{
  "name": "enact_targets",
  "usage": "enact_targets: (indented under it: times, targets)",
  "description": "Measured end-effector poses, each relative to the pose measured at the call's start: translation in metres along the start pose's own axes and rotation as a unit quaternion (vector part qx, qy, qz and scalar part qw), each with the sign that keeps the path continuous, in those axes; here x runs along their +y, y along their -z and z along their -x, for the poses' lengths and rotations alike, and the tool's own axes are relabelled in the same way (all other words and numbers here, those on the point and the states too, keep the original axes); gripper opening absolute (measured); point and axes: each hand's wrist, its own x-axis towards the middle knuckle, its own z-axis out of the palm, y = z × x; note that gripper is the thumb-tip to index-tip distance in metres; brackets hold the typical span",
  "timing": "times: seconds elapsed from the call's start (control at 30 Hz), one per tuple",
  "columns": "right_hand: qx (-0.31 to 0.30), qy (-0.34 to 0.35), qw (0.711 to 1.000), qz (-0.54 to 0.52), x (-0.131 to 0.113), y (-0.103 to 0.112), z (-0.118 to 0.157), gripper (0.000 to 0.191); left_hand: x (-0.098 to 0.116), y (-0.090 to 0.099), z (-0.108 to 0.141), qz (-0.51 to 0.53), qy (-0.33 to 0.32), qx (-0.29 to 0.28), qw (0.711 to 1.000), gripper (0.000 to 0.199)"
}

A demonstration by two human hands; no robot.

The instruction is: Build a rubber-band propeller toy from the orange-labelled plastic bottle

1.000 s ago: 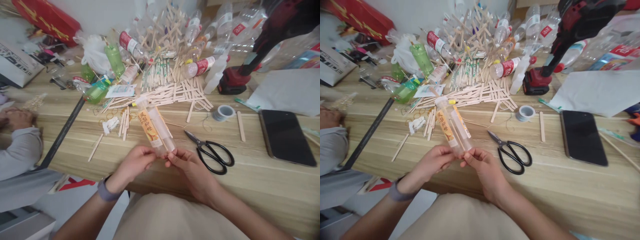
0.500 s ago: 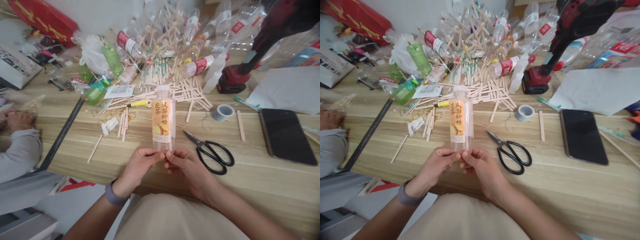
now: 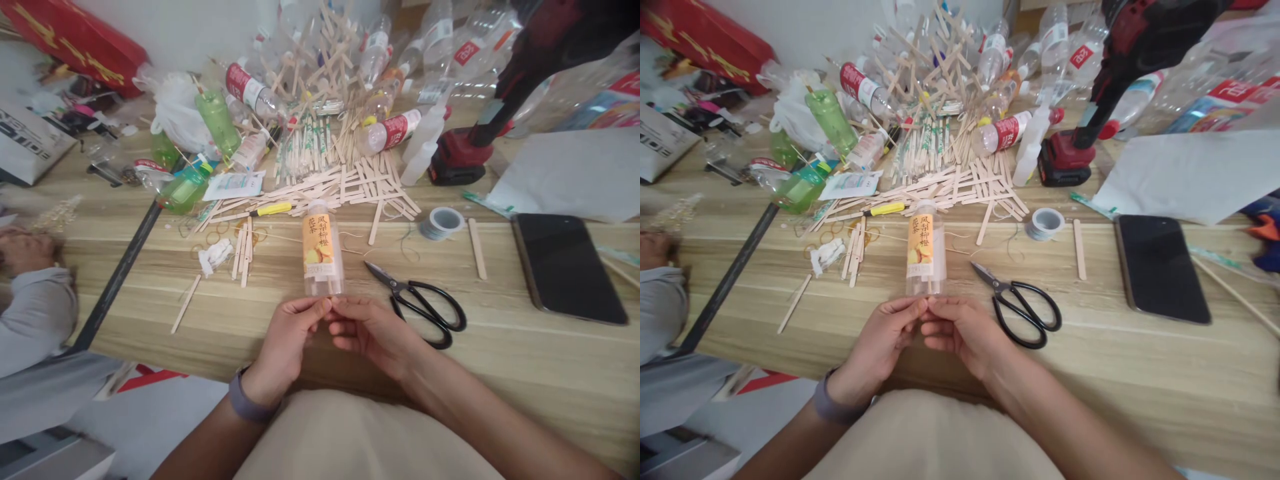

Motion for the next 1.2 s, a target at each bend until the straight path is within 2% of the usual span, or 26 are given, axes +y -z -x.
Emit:
enact_targets:
  times: [0.13, 0.37, 0.6, 0.83, 0.97, 1.07, 1.2]
  targets:
    - [0.006, -0.028, 1.0, 0.001, -0.005, 0.001, -0.001, 0.014, -0.001, -0.002, -0.002, 0.031, 0.022, -0.007, 0.999, 0.034]
    - [0.013, -0.036, 0.999, 0.034, -0.015, -0.003, 0.001, 0.027, 0.0, -0.003, -0.002, 0.058, 0.033, -0.019, 0.998, 0.028]
    - [0.031, -0.014, 0.994, 0.105, -0.014, -0.005, 0.002, 0.023, 0.002, -0.004, -0.004, 0.055, 0.029, -0.026, 0.998, 0.031]
    - [0.043, 0.034, 0.974, 0.22, -0.022, -0.001, 0.011, 0.024, 0.006, -0.005, -0.003, 0.069, 0.053, -0.036, 0.996, 0.033]
    - [0.046, 0.042, 0.966, 0.253, -0.016, 0.0, 0.012, 0.024, 0.007, -0.003, 0.001, 0.086, 0.061, -0.036, 0.994, 0.033]
    - [0.026, 0.059, 0.973, 0.222, -0.005, -0.003, 0.008, 0.012, 0.008, -0.002, 0.003, 0.11, 0.093, -0.068, 0.987, 0.032]
    - [-0.014, 0.067, 0.987, 0.145, 0.004, -0.006, 0.001, 0.02, 0.01, -0.001, 0.008, 0.154, 0.129, -0.08, 0.976, 0.039]
